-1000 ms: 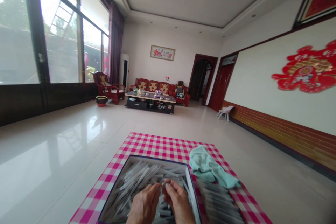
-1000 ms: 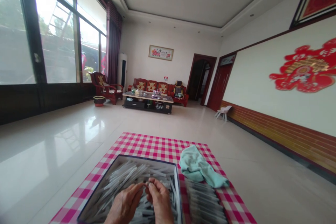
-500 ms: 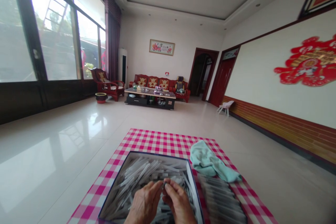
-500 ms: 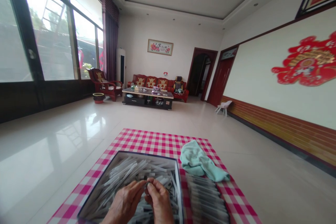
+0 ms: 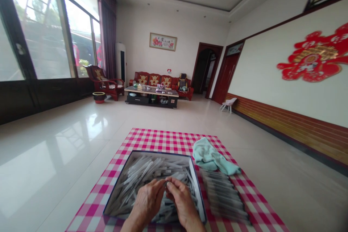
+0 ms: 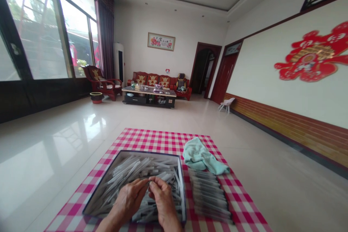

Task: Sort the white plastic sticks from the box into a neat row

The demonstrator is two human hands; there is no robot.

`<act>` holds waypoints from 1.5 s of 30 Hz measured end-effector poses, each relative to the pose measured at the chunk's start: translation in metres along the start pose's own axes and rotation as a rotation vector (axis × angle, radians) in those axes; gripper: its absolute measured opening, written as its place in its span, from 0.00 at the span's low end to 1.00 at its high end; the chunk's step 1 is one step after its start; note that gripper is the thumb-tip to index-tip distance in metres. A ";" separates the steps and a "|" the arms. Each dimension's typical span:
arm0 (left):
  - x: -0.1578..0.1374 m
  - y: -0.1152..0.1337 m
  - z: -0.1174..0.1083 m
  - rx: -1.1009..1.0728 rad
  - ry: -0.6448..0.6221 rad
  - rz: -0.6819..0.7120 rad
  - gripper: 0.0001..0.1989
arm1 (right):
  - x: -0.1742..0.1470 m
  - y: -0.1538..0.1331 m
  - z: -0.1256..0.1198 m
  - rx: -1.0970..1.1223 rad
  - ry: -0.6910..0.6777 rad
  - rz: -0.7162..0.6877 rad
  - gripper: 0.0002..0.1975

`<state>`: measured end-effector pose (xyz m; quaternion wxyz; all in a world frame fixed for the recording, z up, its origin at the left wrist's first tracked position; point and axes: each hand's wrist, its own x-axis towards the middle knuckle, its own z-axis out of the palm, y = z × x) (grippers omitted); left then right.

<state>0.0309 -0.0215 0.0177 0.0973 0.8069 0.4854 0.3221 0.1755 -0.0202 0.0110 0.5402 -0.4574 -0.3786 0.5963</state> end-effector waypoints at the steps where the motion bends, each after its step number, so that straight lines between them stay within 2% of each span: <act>1: 0.000 0.000 0.000 0.008 -0.005 -0.007 0.15 | 0.000 0.000 0.000 -0.004 -0.001 0.000 0.19; 8: 0.001 0.001 0.002 0.036 -0.001 -0.020 0.16 | 0.003 0.006 -0.002 -0.032 -0.038 -0.032 0.16; 14: 0.001 0.000 0.002 0.039 -0.003 0.000 0.16 | 0.003 0.006 0.001 -0.149 -0.031 -0.040 0.20; 23: 0.000 0.000 0.003 0.060 -0.006 -0.006 0.15 | 0.002 0.003 0.001 -0.024 -0.015 -0.003 0.16; 32: -0.001 0.000 0.003 0.085 -0.023 -0.008 0.15 | 0.000 0.001 0.006 -0.170 0.019 -0.053 0.22; 37: -0.001 0.000 0.003 0.090 -0.021 0.003 0.15 | 0.003 0.004 0.002 -0.094 0.064 -0.016 0.14; 40: 0.000 0.001 0.002 0.102 -0.022 0.004 0.15 | 0.003 0.004 0.002 -0.070 0.035 -0.013 0.13; 45: 0.000 0.001 0.003 0.108 -0.029 -0.001 0.16 | 0.000 0.004 0.004 -0.096 0.008 -0.020 0.17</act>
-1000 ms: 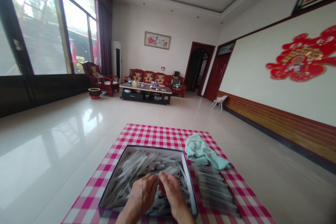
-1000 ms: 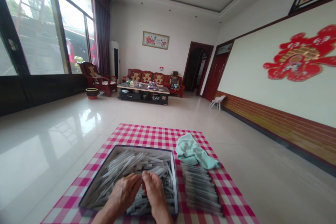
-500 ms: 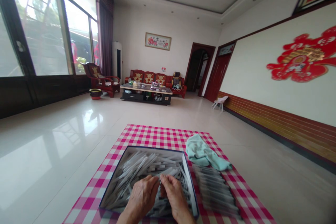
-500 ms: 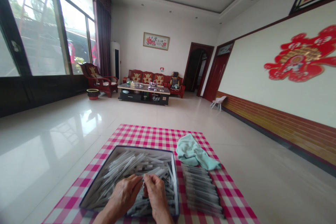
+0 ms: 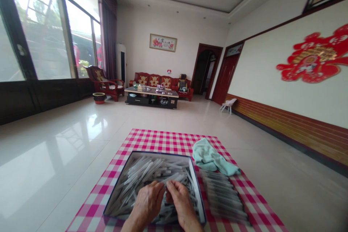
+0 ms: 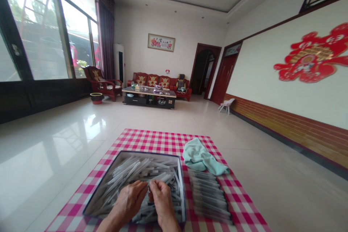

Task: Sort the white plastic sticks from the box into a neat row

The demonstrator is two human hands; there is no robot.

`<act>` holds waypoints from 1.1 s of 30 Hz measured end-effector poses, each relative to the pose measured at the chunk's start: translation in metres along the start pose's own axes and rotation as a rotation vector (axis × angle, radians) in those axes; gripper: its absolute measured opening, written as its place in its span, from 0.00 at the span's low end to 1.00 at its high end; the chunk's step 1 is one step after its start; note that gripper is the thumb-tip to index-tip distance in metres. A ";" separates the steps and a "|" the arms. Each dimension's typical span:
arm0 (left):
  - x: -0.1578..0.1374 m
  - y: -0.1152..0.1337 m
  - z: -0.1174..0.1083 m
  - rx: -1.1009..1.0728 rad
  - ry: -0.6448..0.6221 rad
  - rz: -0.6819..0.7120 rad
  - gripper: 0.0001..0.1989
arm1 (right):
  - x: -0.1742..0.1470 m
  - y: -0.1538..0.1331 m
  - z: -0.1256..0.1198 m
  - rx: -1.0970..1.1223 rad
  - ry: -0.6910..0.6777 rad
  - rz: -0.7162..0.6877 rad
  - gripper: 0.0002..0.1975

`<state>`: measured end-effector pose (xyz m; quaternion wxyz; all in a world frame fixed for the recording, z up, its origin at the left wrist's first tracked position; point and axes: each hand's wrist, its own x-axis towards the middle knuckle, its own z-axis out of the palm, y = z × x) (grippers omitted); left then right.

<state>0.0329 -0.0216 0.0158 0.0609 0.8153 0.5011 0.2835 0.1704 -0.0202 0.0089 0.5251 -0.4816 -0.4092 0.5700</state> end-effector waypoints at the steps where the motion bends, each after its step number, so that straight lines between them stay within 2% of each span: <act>1: 0.000 0.000 0.000 -0.001 -0.002 0.001 0.16 | 0.000 0.000 0.000 -0.017 0.005 -0.001 0.19; 7: -0.002 -0.001 0.002 -0.017 -0.024 0.005 0.16 | 0.001 0.002 0.000 -0.091 0.014 -0.008 0.22; 13: -0.001 0.000 0.000 -0.019 -0.046 -0.013 0.15 | -0.002 -0.003 -0.001 -0.021 0.004 0.007 0.12; 23: -0.002 -0.002 0.003 -0.008 -0.050 -0.012 0.15 | 0.004 0.004 0.000 -0.142 0.082 -0.039 0.21; 29: -0.002 0.000 0.001 -0.010 -0.046 -0.011 0.14 | 0.000 -0.002 -0.001 -0.047 0.056 0.004 0.11; 33: -0.002 0.000 0.000 -0.005 -0.047 -0.015 0.15 | 0.001 0.001 0.000 -0.051 0.041 0.000 0.14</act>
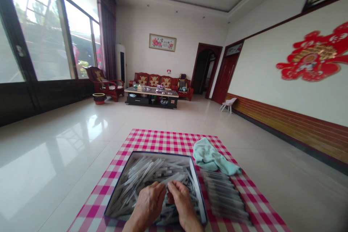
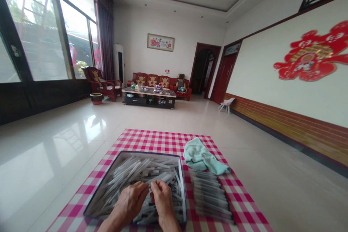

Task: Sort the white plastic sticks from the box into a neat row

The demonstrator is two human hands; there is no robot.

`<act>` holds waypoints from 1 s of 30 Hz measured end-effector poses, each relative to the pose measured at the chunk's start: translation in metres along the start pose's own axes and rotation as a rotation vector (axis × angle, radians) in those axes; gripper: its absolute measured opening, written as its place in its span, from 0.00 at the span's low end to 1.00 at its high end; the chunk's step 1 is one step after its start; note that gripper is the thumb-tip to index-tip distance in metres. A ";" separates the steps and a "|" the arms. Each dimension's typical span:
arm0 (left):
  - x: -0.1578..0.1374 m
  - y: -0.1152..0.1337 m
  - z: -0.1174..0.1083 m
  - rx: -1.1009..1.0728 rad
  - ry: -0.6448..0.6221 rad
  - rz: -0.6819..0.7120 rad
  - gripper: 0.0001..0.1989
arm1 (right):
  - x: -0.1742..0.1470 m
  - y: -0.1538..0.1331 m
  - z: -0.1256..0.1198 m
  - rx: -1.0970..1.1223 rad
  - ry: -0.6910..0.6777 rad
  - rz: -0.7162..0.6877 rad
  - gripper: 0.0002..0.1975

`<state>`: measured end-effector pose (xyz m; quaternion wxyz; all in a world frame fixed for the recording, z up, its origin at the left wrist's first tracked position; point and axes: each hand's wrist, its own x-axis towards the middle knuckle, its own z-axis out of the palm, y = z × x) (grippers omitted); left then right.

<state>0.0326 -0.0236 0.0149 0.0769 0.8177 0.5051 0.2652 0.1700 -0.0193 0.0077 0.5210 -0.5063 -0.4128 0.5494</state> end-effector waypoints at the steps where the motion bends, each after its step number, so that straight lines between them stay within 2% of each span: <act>1: 0.000 0.000 0.000 0.002 0.001 0.000 0.15 | 0.000 0.001 0.000 -0.013 -0.001 -0.005 0.16; 6: 0.000 0.000 0.001 0.005 0.013 0.000 0.15 | -0.001 0.001 0.001 -0.077 0.003 0.000 0.21; 14: 0.000 0.000 0.001 0.001 0.019 0.001 0.15 | -0.003 -0.002 -0.001 0.013 -0.029 0.021 0.11; 24: -0.001 0.002 0.000 0.014 0.021 -0.004 0.14 | -0.003 -0.005 0.002 -0.100 0.029 0.018 0.20; 30: 0.000 0.003 -0.001 0.012 0.033 -0.006 0.14 | -0.008 -0.012 0.001 -0.049 0.038 0.063 0.15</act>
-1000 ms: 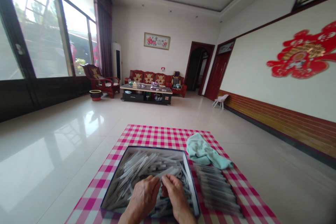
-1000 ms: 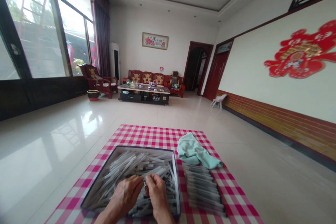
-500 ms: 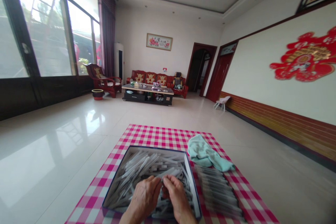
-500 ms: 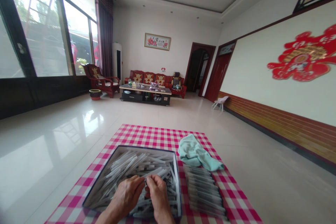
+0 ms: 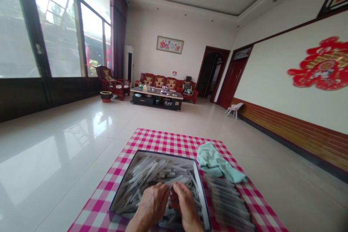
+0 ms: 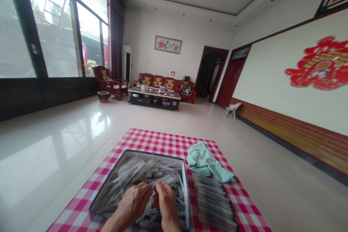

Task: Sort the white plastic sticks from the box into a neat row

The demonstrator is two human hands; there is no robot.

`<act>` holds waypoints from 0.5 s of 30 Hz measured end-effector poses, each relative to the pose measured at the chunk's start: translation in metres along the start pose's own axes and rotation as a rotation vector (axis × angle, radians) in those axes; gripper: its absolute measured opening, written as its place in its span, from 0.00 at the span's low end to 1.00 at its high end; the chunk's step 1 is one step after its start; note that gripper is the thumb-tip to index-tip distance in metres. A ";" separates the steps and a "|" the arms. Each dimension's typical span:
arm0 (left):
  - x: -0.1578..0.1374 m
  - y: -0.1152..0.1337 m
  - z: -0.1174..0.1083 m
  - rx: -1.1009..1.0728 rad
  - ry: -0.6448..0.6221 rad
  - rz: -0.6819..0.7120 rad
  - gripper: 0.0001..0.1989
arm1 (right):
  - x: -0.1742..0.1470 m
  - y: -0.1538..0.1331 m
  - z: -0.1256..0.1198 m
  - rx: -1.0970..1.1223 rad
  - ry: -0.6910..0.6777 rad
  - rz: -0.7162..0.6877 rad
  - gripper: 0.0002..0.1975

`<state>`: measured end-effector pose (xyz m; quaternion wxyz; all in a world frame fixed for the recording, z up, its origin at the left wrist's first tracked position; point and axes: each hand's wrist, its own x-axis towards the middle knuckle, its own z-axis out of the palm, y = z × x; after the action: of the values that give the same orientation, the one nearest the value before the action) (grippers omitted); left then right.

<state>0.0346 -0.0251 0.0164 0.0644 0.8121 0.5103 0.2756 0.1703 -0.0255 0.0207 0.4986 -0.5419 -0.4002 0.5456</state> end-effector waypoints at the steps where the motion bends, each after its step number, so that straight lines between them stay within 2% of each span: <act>1: 0.000 0.000 0.000 0.002 0.002 0.001 0.14 | 0.000 0.000 0.000 0.009 -0.008 -0.002 0.14; 4: 0.000 0.000 0.000 0.007 0.001 0.009 0.15 | 0.001 0.001 0.001 0.022 -0.014 0.004 0.13; 11: 0.000 0.001 -0.002 -0.001 -0.001 -0.001 0.14 | 0.002 0.004 0.001 -0.020 0.020 0.009 0.19; 15: 0.000 0.000 0.000 0.008 -0.007 -0.010 0.13 | 0.000 0.002 0.000 0.021 0.010 0.011 0.18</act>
<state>0.0349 -0.0252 0.0167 0.0644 0.8108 0.5151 0.2706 0.1699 -0.0263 0.0189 0.5033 -0.5415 -0.3890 0.5497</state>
